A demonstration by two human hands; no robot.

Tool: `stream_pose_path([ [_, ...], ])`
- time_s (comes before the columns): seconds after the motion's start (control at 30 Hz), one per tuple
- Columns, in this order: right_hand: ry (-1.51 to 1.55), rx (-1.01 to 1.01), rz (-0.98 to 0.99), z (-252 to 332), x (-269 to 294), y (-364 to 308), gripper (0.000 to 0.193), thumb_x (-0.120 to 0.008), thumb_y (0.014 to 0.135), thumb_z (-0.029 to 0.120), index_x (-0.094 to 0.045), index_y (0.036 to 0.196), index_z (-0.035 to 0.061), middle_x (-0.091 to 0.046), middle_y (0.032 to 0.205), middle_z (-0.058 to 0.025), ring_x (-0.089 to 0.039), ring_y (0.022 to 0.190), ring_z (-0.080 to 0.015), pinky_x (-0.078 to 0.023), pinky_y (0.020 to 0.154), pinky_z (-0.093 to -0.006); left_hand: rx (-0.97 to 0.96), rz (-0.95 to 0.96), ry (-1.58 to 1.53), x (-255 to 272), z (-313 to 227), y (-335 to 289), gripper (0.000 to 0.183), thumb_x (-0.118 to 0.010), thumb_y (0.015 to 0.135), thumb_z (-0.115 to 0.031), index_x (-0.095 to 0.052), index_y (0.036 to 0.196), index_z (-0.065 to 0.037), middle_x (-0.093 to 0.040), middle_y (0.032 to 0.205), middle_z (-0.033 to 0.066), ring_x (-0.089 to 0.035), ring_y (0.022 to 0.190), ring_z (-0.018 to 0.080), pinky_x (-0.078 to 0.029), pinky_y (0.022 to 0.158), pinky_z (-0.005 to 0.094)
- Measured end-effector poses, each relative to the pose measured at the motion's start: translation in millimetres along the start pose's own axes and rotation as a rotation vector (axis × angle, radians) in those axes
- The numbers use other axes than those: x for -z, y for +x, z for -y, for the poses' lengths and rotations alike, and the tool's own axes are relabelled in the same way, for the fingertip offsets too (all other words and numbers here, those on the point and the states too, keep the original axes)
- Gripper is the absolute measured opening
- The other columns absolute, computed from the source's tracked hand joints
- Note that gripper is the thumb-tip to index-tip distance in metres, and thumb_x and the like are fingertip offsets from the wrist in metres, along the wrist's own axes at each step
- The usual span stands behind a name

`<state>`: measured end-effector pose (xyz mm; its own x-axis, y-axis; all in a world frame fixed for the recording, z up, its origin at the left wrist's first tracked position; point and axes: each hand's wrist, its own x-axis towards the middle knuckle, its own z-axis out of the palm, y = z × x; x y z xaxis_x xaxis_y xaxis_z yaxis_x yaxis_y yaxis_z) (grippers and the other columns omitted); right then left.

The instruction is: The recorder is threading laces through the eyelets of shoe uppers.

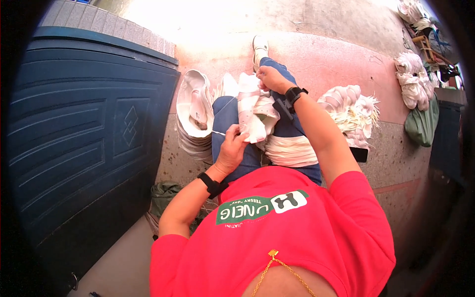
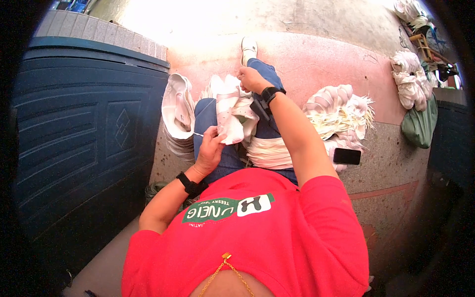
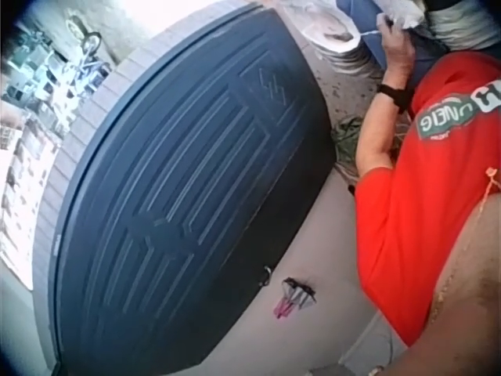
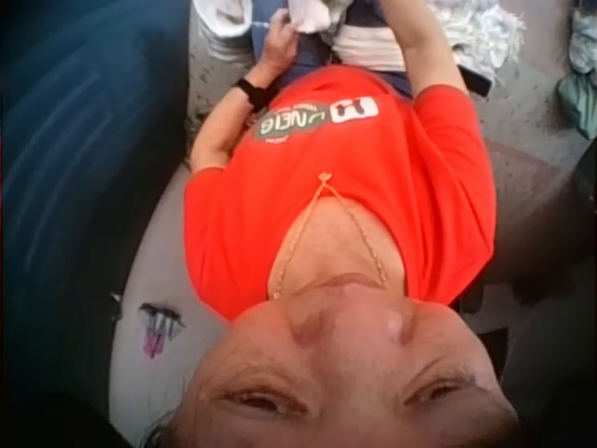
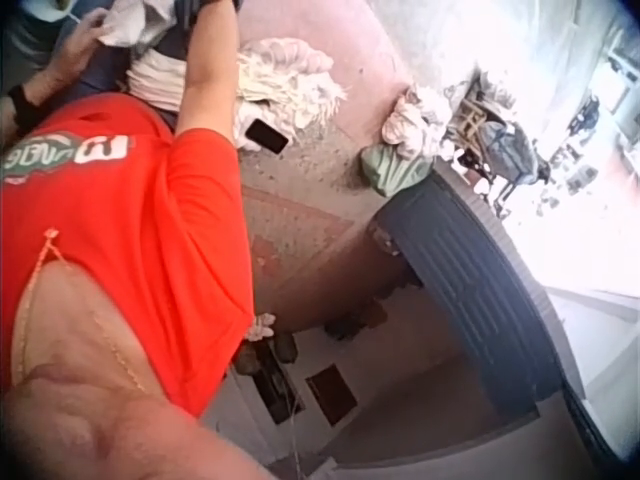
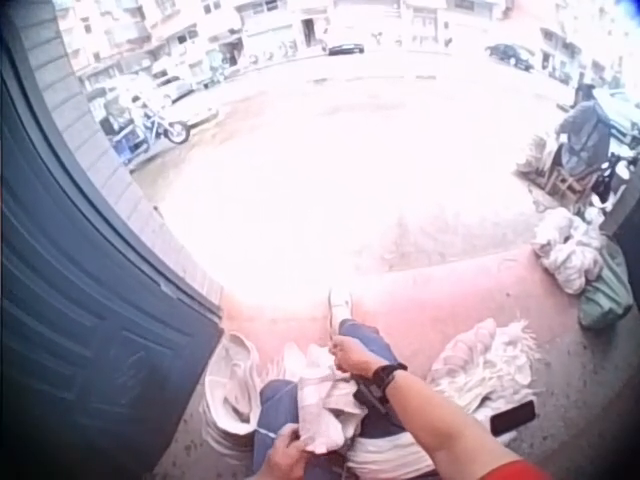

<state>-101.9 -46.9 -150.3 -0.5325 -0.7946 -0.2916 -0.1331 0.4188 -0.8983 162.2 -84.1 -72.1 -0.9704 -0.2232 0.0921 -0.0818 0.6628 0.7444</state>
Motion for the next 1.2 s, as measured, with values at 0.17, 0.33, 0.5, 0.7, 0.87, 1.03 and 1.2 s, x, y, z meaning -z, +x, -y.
stream_pose_path([
  [0.17,0.46,-0.376,0.348,11,26,-2,0.011,-0.046,0.085,0.013,-0.052,0.086,0.0043,-0.052,0.069,-0.0029,-0.053,0.057,-0.0126,-0.047,0.052,-0.0254,-0.063,-0.17,0.0,-4,3,2,0.03,-0.056,0.074,0.004,-0.049,0.102,-0.001,-0.043,0.11,0.0203,-0.053,0.091,0.034,-0.046,0.077,0.0357],
  [0.33,0.481,-0.377,0.416,9,19,-4,0.012,-0.048,0.083,0.011,-0.057,0.089,0.0065,-0.057,0.079,-0.0018,-0.053,0.065,-0.0105,-0.046,0.057,-0.0241,-0.117,-0.146,0.06,-2,3,5,0.035,-0.057,0.073,0.004,-0.048,0.106,-0.003,-0.043,0.109,0.0202,-0.054,0.089,0.0337,-0.047,0.074,0.0354],
  [0.5,0.91,-0.357,0.544,-3,29,5,0.006,-0.057,0.078,0.007,-0.058,0.083,0.0047,-0.058,0.076,-0.0034,-0.055,0.065,-0.0131,-0.046,0.059,-0.0244,-0.087,-0.124,0.111,-2,1,14,0.037,-0.058,0.073,0.002,-0.048,0.108,-0.005,-0.045,0.105,0.0185,-0.056,0.084,0.0308,-0.049,0.066,0.034],
  [0.7,0.779,-0.356,0.372,-1,23,-1,0.008,-0.057,0.077,0.003,-0.056,0.085,0.0026,-0.057,0.077,-0.0037,-0.056,0.067,-0.0135,-0.049,0.063,-0.0266,-0.155,-0.087,0.147,-3,7,11,0.04,-0.059,0.071,0.001,-0.049,0.109,-0.007,-0.045,0.104,0.0178,-0.057,0.083,0.03,-0.049,0.067,0.0336],
  [0.87,0.979,-0.38,0.425,15,24,-9,0.011,-0.052,0.08,0.003,-0.054,0.09,0.0032,-0.055,0.074,-0.0023,-0.052,0.059,-0.0087,-0.045,0.051,-0.02,-0.116,-0.088,0.174,-5,7,8,0.039,-0.059,0.071,0.0,-0.05,0.109,-0.008,-0.045,0.104,0.0174,-0.056,0.084,0.03,-0.049,0.067,0.0333],
  [1.03,1.134,-0.258,0.7,-5,45,-13,0.012,-0.048,0.082,0.005,-0.053,0.092,0.0031,-0.052,0.071,0.0004,-0.038,0.045,-0.0036,-0.031,0.037,-0.014,-0.091,-0.079,0.166,-7,1,13,0.039,-0.059,0.072,-0.001,-0.05,0.109,-0.008,-0.046,0.104,0.0172,-0.055,0.085,0.0296,-0.049,0.069,0.0332],
  [1.2,1.096,-0.239,0.554,26,43,-38,0.027,-0.052,0.08,0.005,-0.05,0.106,0.0042,-0.057,0.092,-0.0036,-0.054,0.073,-0.0121,-0.046,0.064,-0.0246,-0.046,-0.105,0.201,-6,2,15,0.039,-0.06,0.071,-0.003,-0.051,0.108,-0.01,-0.046,0.101,0.0154,-0.055,0.084,0.0295,-0.049,0.067,0.0342],
])
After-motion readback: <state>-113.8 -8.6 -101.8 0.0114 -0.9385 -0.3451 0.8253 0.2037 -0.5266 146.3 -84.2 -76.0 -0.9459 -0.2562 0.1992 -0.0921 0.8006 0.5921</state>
